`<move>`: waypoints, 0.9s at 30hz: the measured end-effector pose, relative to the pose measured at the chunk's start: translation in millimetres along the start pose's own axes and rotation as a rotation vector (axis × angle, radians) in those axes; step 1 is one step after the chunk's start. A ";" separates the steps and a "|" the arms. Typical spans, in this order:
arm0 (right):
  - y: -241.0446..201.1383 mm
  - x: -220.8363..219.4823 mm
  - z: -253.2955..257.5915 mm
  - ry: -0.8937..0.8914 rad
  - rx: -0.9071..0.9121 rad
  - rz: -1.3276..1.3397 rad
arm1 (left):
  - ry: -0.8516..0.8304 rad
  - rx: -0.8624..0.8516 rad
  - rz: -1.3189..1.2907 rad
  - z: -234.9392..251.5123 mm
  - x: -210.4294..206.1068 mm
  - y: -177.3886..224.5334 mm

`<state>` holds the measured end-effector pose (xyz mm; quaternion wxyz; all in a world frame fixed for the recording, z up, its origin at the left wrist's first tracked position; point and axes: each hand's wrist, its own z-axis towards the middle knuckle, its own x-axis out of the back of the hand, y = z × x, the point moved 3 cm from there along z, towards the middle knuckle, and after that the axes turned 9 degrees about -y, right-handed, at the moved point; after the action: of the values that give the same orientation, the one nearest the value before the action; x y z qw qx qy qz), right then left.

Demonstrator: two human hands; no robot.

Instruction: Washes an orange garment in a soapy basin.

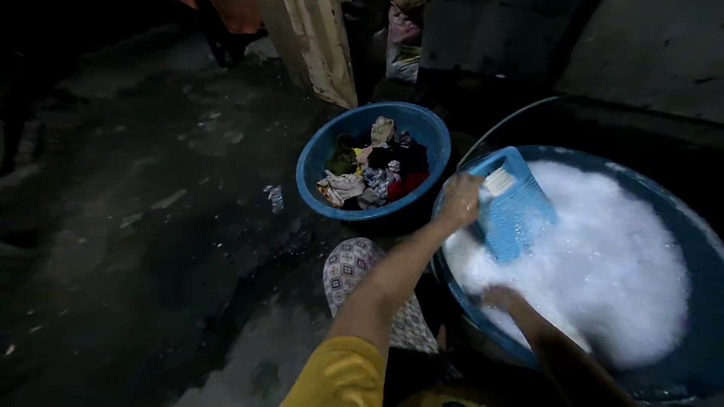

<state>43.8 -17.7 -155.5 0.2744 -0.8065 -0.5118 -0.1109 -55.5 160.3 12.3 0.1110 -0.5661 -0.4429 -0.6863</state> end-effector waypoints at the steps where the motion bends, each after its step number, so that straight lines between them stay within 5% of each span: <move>1: 2.0 1.3 -7.5 -0.013 -0.049 0.016 | -0.113 -0.114 0.087 -0.4 -21.8 9.7; 4: 10.1 2.7 -23.7 -0.083 -0.146 0.021 | -0.334 -0.230 0.220 -3.3 -61.1 27.5; 8: 48.2 -5.8 -29.9 -0.097 -0.112 0.105 | -0.323 -0.184 0.342 1.5 -62.1 18.4; 12: 90.6 -11.6 -69.7 0.055 0.306 0.336 | -0.207 -0.232 0.380 -1.6 -68.4 12.9; 16: 64.7 38.0 -153.9 -0.011 0.209 0.388 | -0.320 -0.118 0.487 -12.5 -75.5 23.1; 19: 69.8 75.9 -216.5 0.229 0.313 0.369 | -0.433 0.052 0.533 -29.4 -66.1 45.6; 21: 66.1 97.4 -255.2 0.330 0.333 0.367 | -0.453 0.076 0.449 -42.8 -55.9 63.4; 24: 66.7 114.7 -281.1 0.492 0.525 0.391 | -0.373 -0.183 0.071 -61.8 -46.6 102.1; 27: 66.9 131.2 -288.2 0.718 0.711 0.403 | -0.534 -0.323 -0.450 -50.4 -66.6 127.3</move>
<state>191.8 -99.4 120.5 0.7037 -0.6575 -0.2271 -0.1446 15.8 25.8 17.1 -0.2524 -0.6237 -0.4554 -0.5830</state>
